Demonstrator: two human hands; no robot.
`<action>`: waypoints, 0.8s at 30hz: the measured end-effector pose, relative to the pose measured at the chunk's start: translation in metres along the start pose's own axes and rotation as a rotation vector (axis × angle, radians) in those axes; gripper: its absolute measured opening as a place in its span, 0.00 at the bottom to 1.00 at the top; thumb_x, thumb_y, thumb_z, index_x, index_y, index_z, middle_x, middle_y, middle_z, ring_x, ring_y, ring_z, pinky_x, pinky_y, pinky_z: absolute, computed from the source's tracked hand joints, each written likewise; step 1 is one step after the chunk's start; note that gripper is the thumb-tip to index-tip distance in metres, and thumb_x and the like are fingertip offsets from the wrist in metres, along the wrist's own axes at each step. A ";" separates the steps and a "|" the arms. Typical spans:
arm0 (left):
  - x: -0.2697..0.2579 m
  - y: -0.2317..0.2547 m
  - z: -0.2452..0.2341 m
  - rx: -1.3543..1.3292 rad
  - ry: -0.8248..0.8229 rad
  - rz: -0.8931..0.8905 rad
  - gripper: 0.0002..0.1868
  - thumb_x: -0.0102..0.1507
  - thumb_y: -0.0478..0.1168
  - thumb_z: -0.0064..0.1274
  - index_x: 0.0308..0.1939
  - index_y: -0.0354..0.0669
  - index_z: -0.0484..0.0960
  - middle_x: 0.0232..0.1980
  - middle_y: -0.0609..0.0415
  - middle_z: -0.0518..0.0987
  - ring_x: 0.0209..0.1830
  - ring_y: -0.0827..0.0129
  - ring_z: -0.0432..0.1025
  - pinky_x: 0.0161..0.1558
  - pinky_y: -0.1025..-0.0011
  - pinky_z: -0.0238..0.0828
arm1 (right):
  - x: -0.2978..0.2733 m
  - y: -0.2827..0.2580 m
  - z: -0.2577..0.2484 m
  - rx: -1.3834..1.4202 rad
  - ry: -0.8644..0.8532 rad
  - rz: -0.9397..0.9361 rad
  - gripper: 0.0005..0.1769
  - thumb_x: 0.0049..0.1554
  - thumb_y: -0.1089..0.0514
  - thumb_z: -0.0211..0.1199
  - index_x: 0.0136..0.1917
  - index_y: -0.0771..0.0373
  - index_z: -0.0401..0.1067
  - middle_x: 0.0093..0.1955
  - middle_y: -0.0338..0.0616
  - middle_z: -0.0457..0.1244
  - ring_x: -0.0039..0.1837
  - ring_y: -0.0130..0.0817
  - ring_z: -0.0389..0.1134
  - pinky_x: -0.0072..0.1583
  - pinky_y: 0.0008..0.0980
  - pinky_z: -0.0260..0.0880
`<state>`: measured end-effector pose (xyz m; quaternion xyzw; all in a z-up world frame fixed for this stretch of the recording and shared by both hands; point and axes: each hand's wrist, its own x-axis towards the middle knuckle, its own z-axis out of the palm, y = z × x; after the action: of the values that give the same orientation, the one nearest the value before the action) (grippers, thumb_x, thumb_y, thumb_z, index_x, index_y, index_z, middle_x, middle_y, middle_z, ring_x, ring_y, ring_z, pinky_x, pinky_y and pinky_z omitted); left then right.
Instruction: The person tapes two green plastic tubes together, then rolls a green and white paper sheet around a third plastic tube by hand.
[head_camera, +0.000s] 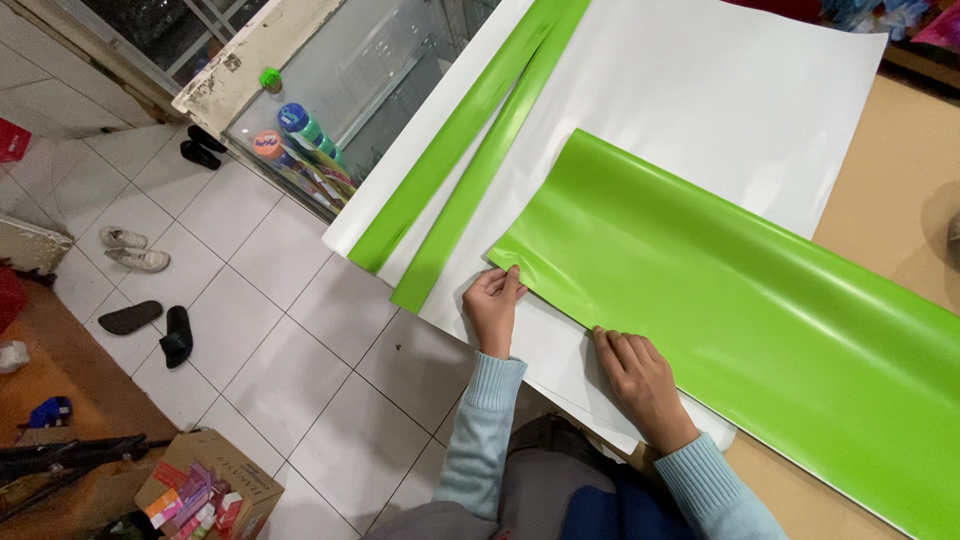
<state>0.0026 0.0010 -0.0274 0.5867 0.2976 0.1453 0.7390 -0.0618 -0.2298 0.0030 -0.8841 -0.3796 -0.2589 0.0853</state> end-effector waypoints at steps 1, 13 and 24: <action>-0.001 0.002 0.000 -0.001 0.000 0.000 0.16 0.63 0.36 0.65 0.47 0.24 0.82 0.41 0.32 0.84 0.36 0.60 0.82 0.39 0.68 0.87 | 0.000 0.000 0.000 -0.001 0.000 -0.001 0.12 0.63 0.67 0.56 0.59 0.66 0.74 0.47 0.50 0.64 0.51 0.42 0.70 0.56 0.37 0.72; -0.011 0.021 -0.011 0.378 -0.028 0.223 0.16 0.65 0.44 0.63 0.41 0.30 0.86 0.31 0.40 0.85 0.28 0.60 0.82 0.30 0.68 0.85 | 0.006 0.000 -0.006 0.031 0.027 0.015 0.10 0.62 0.67 0.58 0.56 0.67 0.75 0.45 0.50 0.64 0.48 0.42 0.71 0.52 0.37 0.72; -0.034 0.009 0.012 0.914 -0.792 1.613 0.06 0.67 0.36 0.56 0.48 0.48 0.84 0.47 0.55 0.82 0.49 0.65 0.79 0.57 0.65 0.79 | -0.004 0.005 -0.006 0.016 0.203 0.071 0.10 0.64 0.67 0.54 0.54 0.67 0.76 0.45 0.53 0.64 0.47 0.47 0.70 0.52 0.39 0.73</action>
<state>-0.0154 -0.0251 -0.0081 0.8461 -0.4279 0.2686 0.1698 -0.0629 -0.2380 0.0064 -0.8653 -0.3397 -0.3412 0.1396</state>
